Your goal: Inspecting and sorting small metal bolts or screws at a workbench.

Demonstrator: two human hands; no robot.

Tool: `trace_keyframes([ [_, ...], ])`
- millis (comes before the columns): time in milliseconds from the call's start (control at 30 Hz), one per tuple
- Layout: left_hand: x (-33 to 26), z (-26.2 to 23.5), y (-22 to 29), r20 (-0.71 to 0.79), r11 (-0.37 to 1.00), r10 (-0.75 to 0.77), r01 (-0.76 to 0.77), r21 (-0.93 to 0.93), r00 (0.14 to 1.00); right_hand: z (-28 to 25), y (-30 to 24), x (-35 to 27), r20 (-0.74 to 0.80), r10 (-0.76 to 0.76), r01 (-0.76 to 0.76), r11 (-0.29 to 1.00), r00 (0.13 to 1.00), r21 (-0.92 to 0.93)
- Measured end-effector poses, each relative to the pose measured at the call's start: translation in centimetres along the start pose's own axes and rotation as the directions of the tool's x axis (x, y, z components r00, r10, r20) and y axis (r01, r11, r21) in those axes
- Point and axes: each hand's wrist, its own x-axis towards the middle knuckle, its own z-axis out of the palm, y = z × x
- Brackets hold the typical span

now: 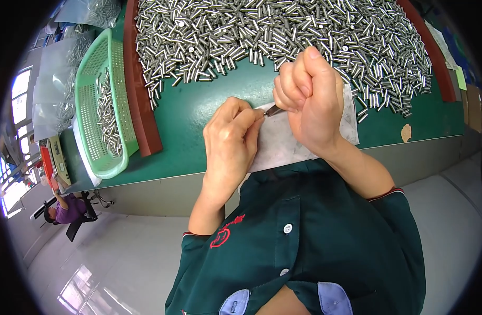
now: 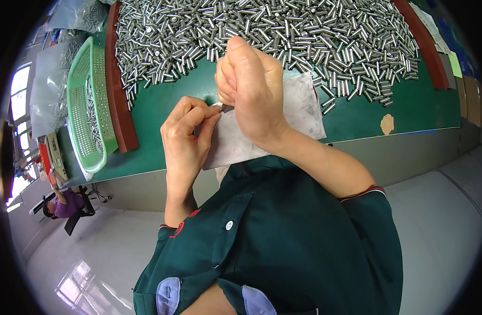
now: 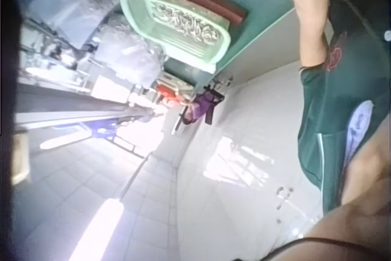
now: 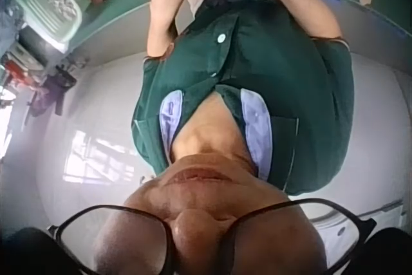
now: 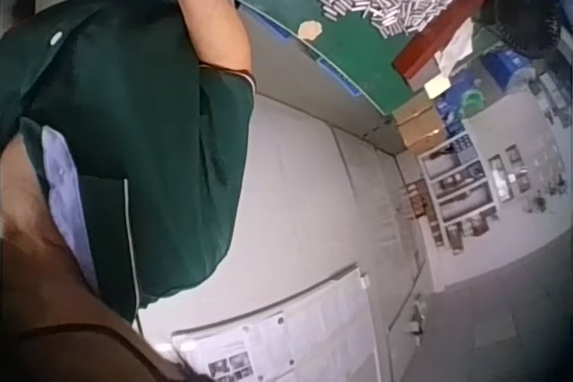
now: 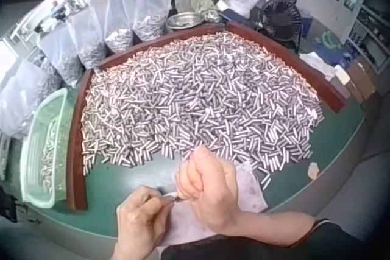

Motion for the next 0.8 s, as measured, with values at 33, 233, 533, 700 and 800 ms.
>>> trace_keyframes([
  [33, 0.0, 0.0, 0.0, -0.001, 1.000, 0.002, -0.002, 0.003, 1.000, 0.1, 0.0, 0.0, -0.002, 0.003, -0.003, 1.000, 1.000, 0.008],
  [233, 0.0, 0.1, 0.1, -0.008, 0.999, -0.001, 0.000, -0.037, 1.000, 0.1, 0.1, -0.1, -0.012, -0.004, 0.004, 1.000, 1.000, -0.003],
  [533, 0.3, 0.0, 0.2, 0.016, 0.998, 0.020, -0.019, -0.063, 1.000, 0.8, 1.0, -0.3, 0.061, -0.130, 0.139, 0.978, 0.990, -0.158],
  [700, 0.1, 0.1, 0.2, 0.002, 0.999, 0.037, -0.037, -0.040, 0.999, 0.9, 1.2, -0.5, 0.077, -0.195, 0.206, 0.961, 0.978, -0.185],
  [800, -0.1, 0.1, 0.1, -0.036, 0.997, 0.001, -0.004, -0.073, 0.999, 0.4, 0.8, -0.1, 0.016, -0.076, 0.078, 0.993, 0.997, -0.089],
])
